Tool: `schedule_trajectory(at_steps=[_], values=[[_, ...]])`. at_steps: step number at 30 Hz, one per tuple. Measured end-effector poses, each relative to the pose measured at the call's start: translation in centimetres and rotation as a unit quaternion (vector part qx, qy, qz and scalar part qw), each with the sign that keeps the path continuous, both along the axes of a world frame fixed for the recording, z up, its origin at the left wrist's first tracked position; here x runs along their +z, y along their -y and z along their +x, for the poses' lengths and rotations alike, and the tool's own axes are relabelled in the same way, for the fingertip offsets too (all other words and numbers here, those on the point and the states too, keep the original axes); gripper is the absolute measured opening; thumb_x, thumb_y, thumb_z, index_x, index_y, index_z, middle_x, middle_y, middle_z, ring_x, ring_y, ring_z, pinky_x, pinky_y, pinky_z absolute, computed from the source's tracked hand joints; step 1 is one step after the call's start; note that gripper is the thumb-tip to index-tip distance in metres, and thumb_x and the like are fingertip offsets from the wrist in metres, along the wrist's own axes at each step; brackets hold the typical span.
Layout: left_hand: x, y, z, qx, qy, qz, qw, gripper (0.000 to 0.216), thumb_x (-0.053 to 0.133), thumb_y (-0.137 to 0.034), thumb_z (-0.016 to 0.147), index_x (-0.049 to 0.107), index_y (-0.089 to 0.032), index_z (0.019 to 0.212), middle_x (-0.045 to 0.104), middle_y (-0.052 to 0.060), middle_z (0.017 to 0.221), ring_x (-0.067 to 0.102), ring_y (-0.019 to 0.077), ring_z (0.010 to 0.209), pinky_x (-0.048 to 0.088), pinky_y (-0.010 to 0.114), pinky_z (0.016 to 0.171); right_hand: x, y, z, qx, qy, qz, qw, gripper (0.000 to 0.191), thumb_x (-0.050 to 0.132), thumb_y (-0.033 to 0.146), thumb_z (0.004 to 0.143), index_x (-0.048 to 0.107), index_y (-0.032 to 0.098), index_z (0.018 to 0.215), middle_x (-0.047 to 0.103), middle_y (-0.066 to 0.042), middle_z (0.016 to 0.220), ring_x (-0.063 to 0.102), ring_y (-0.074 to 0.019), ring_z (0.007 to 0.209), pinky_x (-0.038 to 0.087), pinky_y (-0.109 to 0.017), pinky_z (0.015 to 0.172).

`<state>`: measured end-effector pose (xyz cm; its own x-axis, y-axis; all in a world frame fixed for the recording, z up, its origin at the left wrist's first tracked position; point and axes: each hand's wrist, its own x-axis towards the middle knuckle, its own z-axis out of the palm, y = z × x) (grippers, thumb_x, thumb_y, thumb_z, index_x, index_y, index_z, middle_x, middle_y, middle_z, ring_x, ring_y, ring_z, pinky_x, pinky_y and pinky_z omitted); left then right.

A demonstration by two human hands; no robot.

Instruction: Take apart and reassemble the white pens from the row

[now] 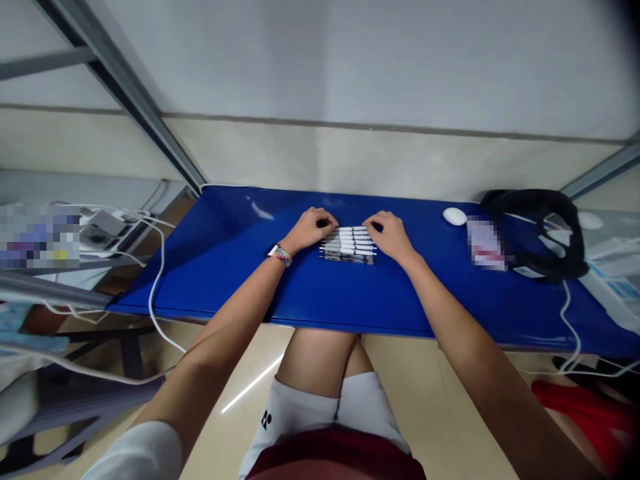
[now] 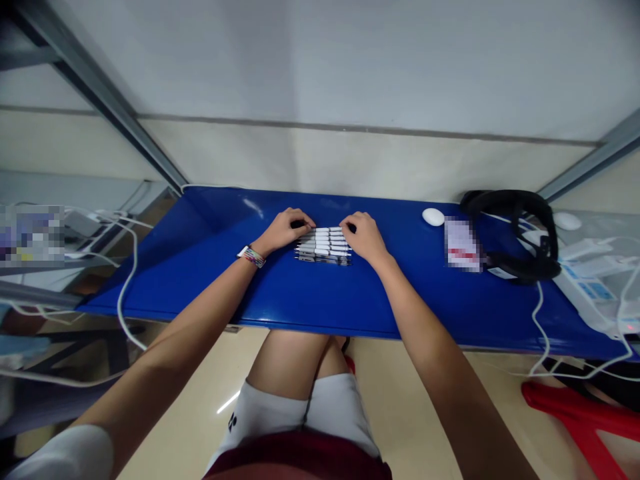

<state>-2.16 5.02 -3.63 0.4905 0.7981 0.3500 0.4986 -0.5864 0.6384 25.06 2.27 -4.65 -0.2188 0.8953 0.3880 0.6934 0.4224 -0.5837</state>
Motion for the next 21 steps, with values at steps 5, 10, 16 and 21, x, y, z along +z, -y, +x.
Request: schedule_trajectory(at_steps=[5,10,16,21], values=[[0.2,0.0,0.5,0.019,0.073,-0.062,0.995,0.02,0.064,-0.031,0.094,0.081,-0.021,0.098,0.081,0.008,0.11,0.072,0.0249,0.104,0.053,0.042,0.101,-0.2,0.1,-0.1,-0.003,-0.027,-0.008,1.0,0.021,0.059,0.028,0.095,0.08,0.026,0.096,0.078,-0.009,0.105,0.068,-0.0308,0.104,0.052,-0.051,0.102],[0.4,1.6,1.3,0.038,0.166,-0.12,0.978,0.028,0.059,-0.041,0.102,0.076,-0.02,0.11,0.079,0.009,0.121,0.07,0.0255,0.119,0.05,0.04,0.11,-0.7,1.2,-1.4,-0.052,-0.226,-0.029,0.972,0.032,0.061,0.038,0.094,0.079,0.023,0.116,0.078,-0.011,0.121,0.072,-0.0293,0.113,0.054,-0.048,0.106],[0.1,4.3,2.4,0.12,0.244,-0.133,0.953,0.028,0.053,-0.041,0.107,0.072,-0.023,0.115,0.076,0.008,0.131,0.065,0.025,0.131,0.045,0.04,0.118,-1.2,2.5,-3.5,-0.089,-0.271,-0.048,0.957,0.04,0.055,0.044,0.097,0.076,0.027,0.127,0.078,-0.009,0.126,0.067,-0.0315,0.129,0.051,-0.051,0.111],[-0.3,5.1,3.8,0.154,0.27,-0.127,0.942,0.03,0.045,-0.038,0.109,0.071,-0.023,0.115,0.075,0.008,0.132,0.066,0.0239,0.129,0.046,0.039,0.117,-1.3,2.5,-4.1,-0.096,-0.282,-0.036,0.954,0.036,0.053,0.041,0.097,0.077,0.026,0.12,0.076,-0.01,0.134,0.065,-0.0301,0.134,0.047,-0.05,0.116]])
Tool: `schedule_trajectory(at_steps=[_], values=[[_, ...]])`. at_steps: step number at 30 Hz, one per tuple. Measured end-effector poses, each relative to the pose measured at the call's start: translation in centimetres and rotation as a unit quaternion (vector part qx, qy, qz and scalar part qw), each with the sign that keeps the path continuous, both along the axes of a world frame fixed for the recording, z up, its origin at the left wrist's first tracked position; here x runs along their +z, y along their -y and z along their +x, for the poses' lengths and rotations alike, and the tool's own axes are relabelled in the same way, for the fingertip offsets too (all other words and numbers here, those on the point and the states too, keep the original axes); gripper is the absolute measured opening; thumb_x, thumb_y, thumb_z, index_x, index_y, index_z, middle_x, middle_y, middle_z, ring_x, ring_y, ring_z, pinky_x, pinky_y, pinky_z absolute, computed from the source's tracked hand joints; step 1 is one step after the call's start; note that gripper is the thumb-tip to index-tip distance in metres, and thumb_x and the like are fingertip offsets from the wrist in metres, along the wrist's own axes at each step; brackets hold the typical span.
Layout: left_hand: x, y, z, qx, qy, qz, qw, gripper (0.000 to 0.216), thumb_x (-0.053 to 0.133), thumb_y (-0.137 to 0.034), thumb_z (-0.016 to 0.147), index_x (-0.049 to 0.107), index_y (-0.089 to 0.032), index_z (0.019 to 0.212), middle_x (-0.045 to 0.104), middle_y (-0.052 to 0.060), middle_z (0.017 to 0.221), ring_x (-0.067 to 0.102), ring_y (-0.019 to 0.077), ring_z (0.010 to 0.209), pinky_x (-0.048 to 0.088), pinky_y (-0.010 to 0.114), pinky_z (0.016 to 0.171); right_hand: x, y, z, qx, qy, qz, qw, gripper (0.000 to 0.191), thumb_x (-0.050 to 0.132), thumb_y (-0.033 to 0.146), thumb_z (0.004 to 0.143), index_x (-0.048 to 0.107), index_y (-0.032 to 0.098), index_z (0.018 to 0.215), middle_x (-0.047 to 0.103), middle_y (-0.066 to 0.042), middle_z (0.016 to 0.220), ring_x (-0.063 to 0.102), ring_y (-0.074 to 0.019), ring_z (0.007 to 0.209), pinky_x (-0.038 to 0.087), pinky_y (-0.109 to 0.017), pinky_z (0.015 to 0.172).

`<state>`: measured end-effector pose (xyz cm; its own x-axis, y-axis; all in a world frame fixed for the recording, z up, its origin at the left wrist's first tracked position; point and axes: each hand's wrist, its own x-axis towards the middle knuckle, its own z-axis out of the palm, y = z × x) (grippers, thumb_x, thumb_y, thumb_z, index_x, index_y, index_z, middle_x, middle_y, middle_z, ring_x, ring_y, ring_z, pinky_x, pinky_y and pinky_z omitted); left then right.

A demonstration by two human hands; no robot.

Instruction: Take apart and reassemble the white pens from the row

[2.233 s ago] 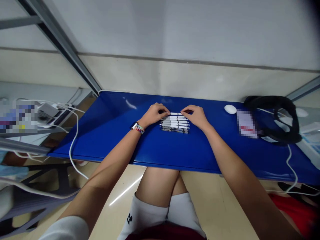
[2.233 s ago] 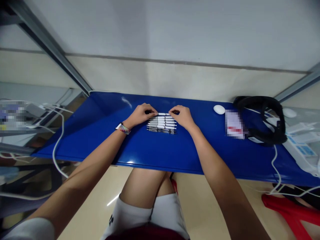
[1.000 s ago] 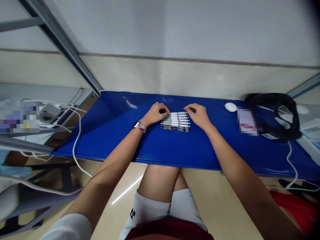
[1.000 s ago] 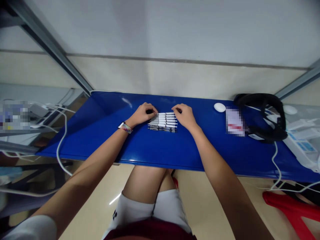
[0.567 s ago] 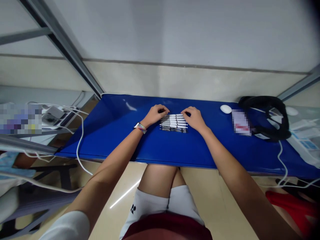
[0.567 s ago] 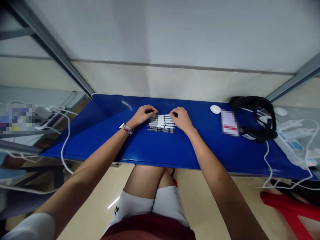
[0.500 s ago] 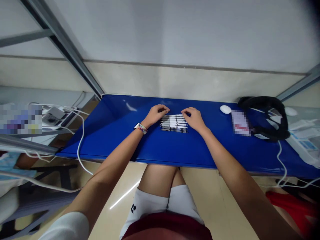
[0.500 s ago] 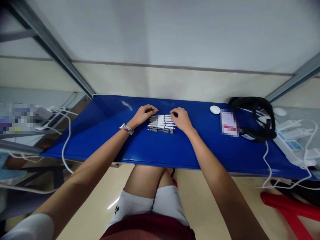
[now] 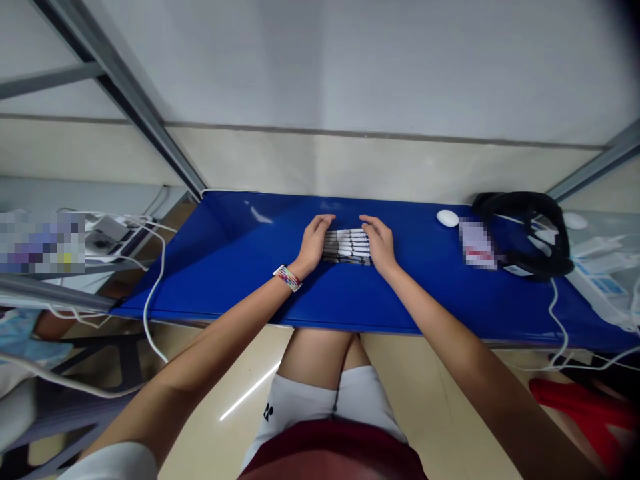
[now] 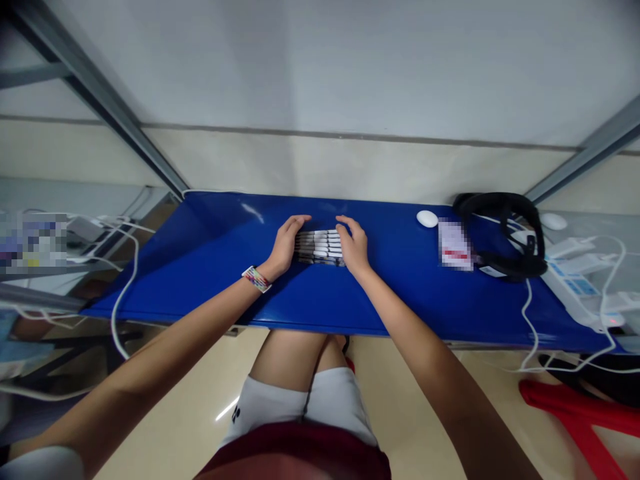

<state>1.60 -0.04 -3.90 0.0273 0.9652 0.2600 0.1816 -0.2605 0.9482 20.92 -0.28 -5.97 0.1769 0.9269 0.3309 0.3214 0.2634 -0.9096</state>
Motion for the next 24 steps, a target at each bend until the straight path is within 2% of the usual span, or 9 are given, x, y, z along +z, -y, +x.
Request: schedule_trajectory(at_steps=[10,17,24], values=[[-0.36,0.06,0.16,0.009,-0.004,0.003,1.0,0.031,0.041,-0.034,0.108,0.07,-0.022,0.104,0.077,0.009,0.121,0.069,0.0233,0.12,0.051,0.04,0.11,0.24,-0.58,-0.62,-0.01,0.005,0.009,1.0,0.027,0.053,0.038,0.095,0.077,0.025,0.097,0.08,-0.009,0.112,0.072,-0.0292,0.114,0.052,-0.046,0.107],[-0.48,-0.11,0.04,0.015,-0.016,0.001,1.0,0.033,0.04,-0.036,0.109,0.069,-0.022,0.101,0.077,0.008,0.118,0.069,0.0234,0.118,0.053,0.038,0.107,0.5,-0.82,-0.4,0.001,0.034,0.006,0.999,0.026,0.053,0.036,0.096,0.077,0.026,0.094,0.081,-0.008,0.108,0.072,-0.0286,0.111,0.052,-0.044,0.104],[-0.45,0.11,0.29,0.007,-0.038,0.02,0.999,0.031,0.04,-0.033,0.108,0.068,-0.023,0.102,0.077,0.008,0.121,0.068,0.0236,0.124,0.051,0.038,0.112,0.37,-0.46,-0.47,0.014,0.045,0.028,0.998,0.026,0.055,0.036,0.096,0.078,0.025,0.099,0.081,-0.009,0.111,0.072,-0.0291,0.113,0.052,-0.043,0.105]])
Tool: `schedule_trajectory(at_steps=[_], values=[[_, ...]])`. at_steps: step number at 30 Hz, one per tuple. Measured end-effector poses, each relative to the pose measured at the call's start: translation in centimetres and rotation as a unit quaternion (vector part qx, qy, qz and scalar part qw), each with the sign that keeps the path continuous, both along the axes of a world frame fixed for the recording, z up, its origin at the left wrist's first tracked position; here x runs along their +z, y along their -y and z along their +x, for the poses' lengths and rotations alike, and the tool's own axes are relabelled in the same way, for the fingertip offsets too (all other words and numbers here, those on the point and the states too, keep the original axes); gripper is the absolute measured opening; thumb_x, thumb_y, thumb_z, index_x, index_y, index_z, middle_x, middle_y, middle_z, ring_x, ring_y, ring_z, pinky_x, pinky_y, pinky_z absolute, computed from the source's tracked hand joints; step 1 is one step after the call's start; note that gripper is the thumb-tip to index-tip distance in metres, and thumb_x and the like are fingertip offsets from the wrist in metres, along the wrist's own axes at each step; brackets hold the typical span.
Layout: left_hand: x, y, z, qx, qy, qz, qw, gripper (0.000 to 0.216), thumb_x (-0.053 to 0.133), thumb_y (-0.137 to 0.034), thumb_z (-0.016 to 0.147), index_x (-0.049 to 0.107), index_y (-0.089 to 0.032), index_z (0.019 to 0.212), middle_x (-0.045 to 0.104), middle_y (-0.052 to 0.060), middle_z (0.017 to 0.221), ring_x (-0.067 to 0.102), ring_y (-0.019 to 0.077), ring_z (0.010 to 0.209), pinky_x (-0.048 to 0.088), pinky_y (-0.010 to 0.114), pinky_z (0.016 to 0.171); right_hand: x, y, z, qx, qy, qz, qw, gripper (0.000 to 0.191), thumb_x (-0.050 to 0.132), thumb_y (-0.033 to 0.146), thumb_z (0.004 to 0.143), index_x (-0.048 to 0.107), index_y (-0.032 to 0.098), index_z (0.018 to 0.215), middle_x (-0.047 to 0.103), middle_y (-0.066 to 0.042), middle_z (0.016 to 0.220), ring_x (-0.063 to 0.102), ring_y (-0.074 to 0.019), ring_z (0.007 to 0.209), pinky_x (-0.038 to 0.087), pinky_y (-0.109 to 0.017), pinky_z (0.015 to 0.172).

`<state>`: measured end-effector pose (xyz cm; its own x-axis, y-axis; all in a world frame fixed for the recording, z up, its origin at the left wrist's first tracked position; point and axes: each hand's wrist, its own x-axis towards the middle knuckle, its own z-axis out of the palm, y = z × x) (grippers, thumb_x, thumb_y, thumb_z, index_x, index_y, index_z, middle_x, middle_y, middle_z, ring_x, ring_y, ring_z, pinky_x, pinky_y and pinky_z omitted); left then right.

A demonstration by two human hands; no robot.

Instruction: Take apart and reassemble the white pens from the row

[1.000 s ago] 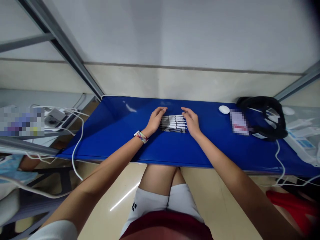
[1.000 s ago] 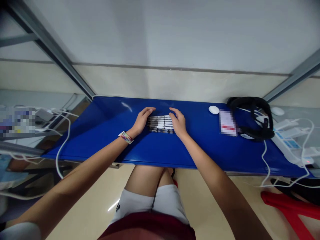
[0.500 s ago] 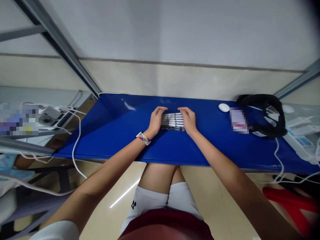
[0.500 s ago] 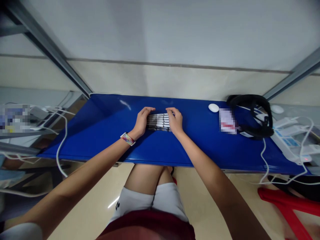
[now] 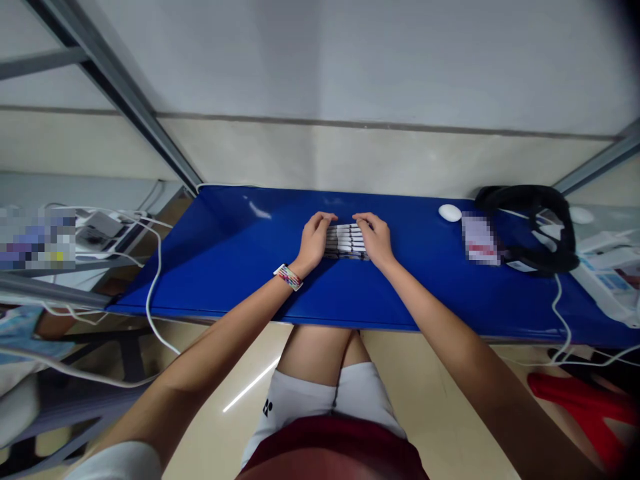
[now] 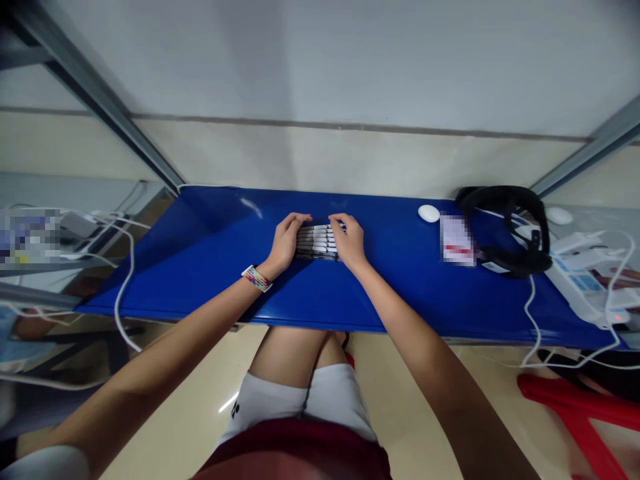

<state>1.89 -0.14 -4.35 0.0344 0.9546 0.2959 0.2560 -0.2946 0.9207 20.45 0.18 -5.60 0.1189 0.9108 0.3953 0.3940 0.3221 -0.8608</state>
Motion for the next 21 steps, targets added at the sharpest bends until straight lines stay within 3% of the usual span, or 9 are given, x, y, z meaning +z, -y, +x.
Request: schedule_trajectory(at_steps=[11,21], values=[[0.0,0.4,-0.5,0.012,0.025,-0.022,0.999,0.03,0.044,-0.038,0.105,0.068,-0.022,0.094,0.077,0.007,0.108,0.069,0.0242,0.11,0.054,0.038,0.101,0.2,1.2,-1.0,0.008,0.004,-0.022,1.0,0.026,0.053,0.033,0.096,0.078,0.028,0.093,0.082,-0.006,0.108,0.073,-0.0288,0.113,0.052,-0.045,0.107],[-0.4,0.3,-0.8,0.002,0.081,-0.016,0.997,0.02,0.054,-0.029,0.097,0.068,-0.022,0.085,0.076,0.006,0.101,0.07,0.0232,0.107,0.053,0.036,0.101,0.1,1.1,-1.1,0.012,0.011,-0.015,1.0,0.026,0.054,0.032,0.096,0.079,0.026,0.089,0.082,-0.005,0.103,0.071,-0.0289,0.111,0.05,-0.046,0.106]])
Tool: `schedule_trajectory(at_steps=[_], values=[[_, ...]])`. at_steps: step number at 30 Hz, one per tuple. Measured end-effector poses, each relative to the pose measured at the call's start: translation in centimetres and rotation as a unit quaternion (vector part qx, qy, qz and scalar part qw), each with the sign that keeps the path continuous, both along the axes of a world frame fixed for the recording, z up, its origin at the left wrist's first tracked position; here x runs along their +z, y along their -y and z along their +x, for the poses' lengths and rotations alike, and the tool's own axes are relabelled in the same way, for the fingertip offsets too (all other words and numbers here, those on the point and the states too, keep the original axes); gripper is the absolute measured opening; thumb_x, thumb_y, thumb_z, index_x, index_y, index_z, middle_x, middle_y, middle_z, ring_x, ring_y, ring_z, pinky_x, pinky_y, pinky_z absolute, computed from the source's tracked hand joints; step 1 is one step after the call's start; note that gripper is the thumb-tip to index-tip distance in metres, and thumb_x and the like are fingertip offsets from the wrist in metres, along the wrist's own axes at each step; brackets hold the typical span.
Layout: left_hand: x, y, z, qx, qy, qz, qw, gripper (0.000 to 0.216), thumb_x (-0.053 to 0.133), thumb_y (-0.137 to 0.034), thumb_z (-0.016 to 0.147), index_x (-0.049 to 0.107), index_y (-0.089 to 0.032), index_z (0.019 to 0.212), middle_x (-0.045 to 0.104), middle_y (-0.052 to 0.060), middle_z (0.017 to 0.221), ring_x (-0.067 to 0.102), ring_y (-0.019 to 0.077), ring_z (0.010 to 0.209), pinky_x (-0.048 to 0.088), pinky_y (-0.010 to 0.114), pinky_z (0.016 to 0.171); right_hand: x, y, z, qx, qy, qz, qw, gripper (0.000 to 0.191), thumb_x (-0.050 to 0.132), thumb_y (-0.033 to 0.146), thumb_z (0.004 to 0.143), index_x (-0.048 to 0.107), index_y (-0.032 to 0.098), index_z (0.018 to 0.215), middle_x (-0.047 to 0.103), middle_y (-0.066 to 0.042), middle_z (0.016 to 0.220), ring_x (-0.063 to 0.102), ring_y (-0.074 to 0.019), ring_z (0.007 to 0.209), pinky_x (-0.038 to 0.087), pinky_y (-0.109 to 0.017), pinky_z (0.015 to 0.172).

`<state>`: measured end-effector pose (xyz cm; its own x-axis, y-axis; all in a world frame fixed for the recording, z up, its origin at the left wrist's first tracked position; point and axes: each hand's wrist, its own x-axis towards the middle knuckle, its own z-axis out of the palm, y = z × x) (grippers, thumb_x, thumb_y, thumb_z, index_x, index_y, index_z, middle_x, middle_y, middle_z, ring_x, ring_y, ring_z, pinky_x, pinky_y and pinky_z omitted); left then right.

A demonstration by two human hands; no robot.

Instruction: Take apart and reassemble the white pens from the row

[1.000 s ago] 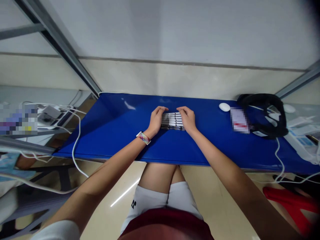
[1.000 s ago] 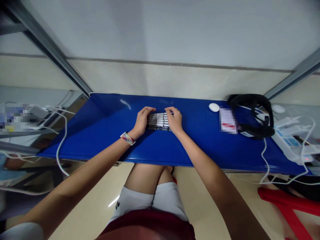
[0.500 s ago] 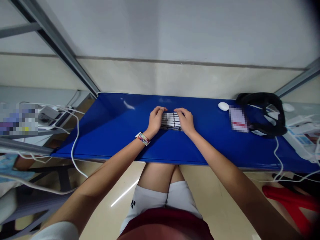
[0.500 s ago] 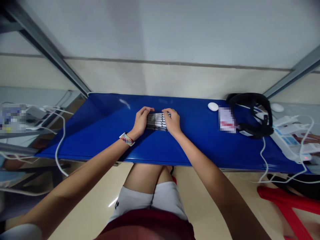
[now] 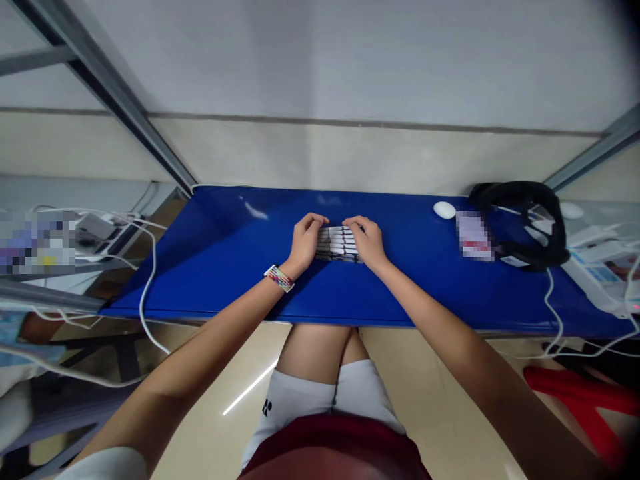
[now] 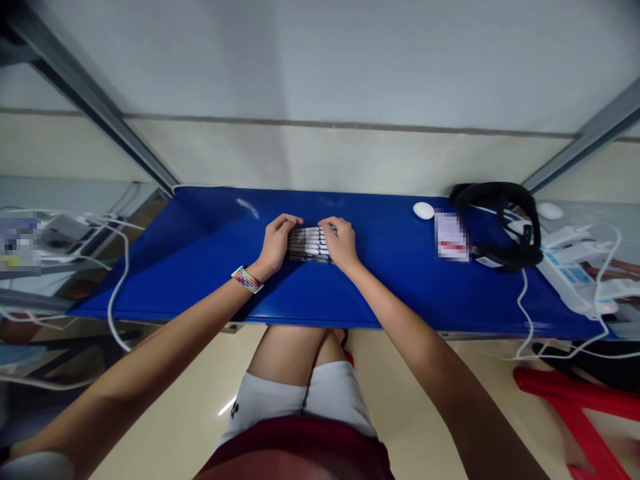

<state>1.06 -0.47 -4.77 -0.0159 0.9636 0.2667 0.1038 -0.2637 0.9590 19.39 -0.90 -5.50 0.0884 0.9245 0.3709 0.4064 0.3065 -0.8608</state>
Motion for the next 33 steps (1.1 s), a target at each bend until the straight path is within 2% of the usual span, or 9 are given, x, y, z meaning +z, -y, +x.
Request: schedule_trajectory(at_steps=[6,9,13,16,18,21,23,27,33], values=[[0.2,-0.2,0.1,-0.018,-0.008,0.004,1.0,0.016,0.058,-0.026,0.093,0.071,-0.021,0.085,0.076,0.004,0.096,0.069,0.0224,0.099,0.052,0.035,0.097,0.3,-0.1,0.5,0.007,0.025,0.001,1.0,0.023,0.058,0.035,0.097,0.078,0.026,0.09,0.081,-0.005,0.105,0.07,-0.0288,0.111,0.049,-0.047,0.108],[0.2,-0.9,-0.4,-0.005,-0.017,0.01,1.0,0.017,0.057,-0.027,0.094,0.07,-0.022,0.084,0.076,0.005,0.097,0.07,0.0229,0.101,0.051,0.036,0.098,0.2,-0.7,1.2,0.005,0.034,0.013,0.999,0.023,0.057,0.035,0.097,0.078,0.026,0.092,0.08,-0.006,0.105,0.07,-0.029,0.111,0.049,-0.048,0.108],[0.1,-3.2,-2.0,0.031,-0.1,0.024,0.994,0.017,0.055,-0.025,0.096,0.07,-0.021,0.088,0.077,0.007,0.101,0.069,0.0245,0.105,0.05,0.039,0.102,-0.2,-2.9,3.0,-0.03,0.117,0.021,0.992,0.02,0.058,0.027,0.093,0.077,0.024,0.097,0.079,-0.009,0.11,0.068,-0.0309,0.115,0.047,-0.05,0.111],[0.1,-5.5,-3.7,0.065,-0.212,0.029,0.975,0.013,0.057,-0.022,0.094,0.07,-0.021,0.091,0.077,0.009,0.106,0.067,0.0269,0.109,0.049,0.043,0.107,-0.6,-4.9,5.0,-0.066,0.21,0.007,0.975,0.026,0.057,0.019,0.09,0.078,0.02,0.107,0.075,-0.015,0.119,0.064,-0.0342,0.122,0.046,-0.052,0.113],[0.0,-6.9,-4.8,0.079,-0.278,0.037,0.957,0.015,0.055,-0.018,0.093,0.07,-0.021,0.094,0.076,0.01,0.11,0.065,0.0287,0.114,0.048,0.045,0.109,-0.8,-5.9,6.5,-0.061,0.272,0.003,0.96,0.033,0.055,0.016,0.091,0.077,0.018,0.115,0.072,-0.018,0.124,0.062,-0.0354,0.125,0.047,-0.051,0.113],[-0.3,-8.2,-6.6,0.077,-0.365,0.051,0.926,0.022,0.056,-0.016,0.091,0.073,-0.02,0.104,0.073,0.013,0.116,0.063,0.0319,0.119,0.046,0.05,0.114,-0.9,-6.7,8.9,-0.059,0.335,0.006,0.94,0.038,0.054,0.022,0.096,0.075,0.015,0.126,0.067,-0.021,0.133,0.06,-0.0376,0.129,0.046,-0.053,0.115],[-0.6,-8.6,-7.6,0.073,-0.409,0.07,0.907,0.028,0.055,-0.016,0.092,0.074,-0.02,0.113,0.07,0.015,0.123,0.062,0.0336,0.123,0.046,0.052,0.114,-1.0,-6.9,10.1,-0.088,0.362,0.0,0.928,0.043,0.054,0.03,0.099,0.073,0.013,0.133,0.062,-0.024,0.141,0.057,-0.0416,0.131,0.045,-0.058,0.115],[-1.1,-8.7,-8.7,0.059,-0.451,0.093,0.886,0.034,0.055,-0.024,0.097,0.072,-0.021,0.126,0.066,0.016,0.131,0.06,0.0355,0.127,0.046,0.055,0.115,-1.4,-7.1,11.1,-0.11,0.38,-0.018,0.918,0.05,0.051,0.036,0.101,0.07,0.009,0.139,0.061,-0.027,0.141,0.057,-0.0433,0.129,0.045,-0.059,0.113],[-1.3,-8.9,-8.8,0.063,-0.462,0.095,0.879,0.036,0.055,-0.025,0.097,0.072,-0.019,0.128,0.065,0.017,0.132,0.06,0.0361,0.126,0.046,0.055,0.115,-1.5,-7.1,10.6,-0.112,0.396,-0.02,0.911,0.05,0.047,0.035,0.104,0.068,0.01,0.141,0.06,-0.027,0.143,0.055,-0.0429,0.131,0.045,-0.058,0.112]])
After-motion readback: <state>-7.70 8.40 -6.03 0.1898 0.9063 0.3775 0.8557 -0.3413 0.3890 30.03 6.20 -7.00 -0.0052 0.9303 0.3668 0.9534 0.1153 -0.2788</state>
